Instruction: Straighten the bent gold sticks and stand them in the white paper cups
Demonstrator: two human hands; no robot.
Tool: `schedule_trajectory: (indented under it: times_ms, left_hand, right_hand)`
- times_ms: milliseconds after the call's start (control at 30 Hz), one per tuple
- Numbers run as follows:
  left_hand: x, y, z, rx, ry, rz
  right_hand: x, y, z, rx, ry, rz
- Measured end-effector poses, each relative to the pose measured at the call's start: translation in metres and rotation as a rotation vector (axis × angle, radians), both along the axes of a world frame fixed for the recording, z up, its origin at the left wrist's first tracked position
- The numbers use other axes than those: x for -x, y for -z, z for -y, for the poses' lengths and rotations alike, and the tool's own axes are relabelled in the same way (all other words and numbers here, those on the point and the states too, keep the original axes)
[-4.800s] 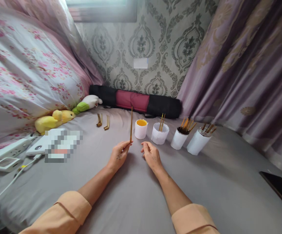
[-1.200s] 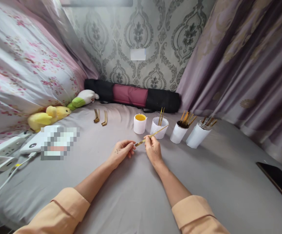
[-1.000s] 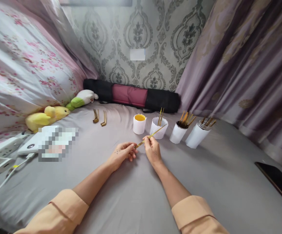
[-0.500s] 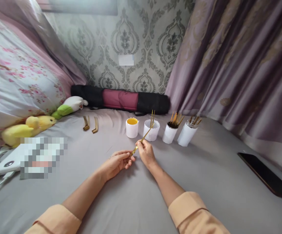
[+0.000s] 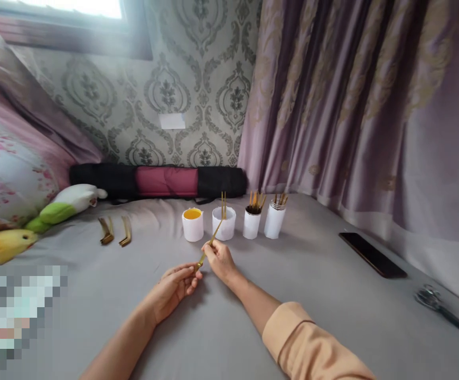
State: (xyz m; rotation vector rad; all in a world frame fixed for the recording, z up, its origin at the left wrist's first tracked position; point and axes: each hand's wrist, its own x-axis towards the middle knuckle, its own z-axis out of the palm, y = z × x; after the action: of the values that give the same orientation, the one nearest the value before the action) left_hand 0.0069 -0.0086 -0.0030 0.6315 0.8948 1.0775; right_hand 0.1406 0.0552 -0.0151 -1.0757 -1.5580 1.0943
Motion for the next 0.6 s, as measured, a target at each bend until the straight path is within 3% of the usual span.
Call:
schedule_trajectory:
  times_ms: [333,600]
  left_hand:
    - [0.003,0.006,-0.001,-0.001,0.030,0.028]
    - [0.003,-0.001,0.004,-0.005,0.009,0.032]
  right_hand:
    - [-0.003,-0.008,-0.005,0.002,0.030,-0.082]
    - [-0.014,-0.024,-0.013,-0.044,0.053,-0.087]
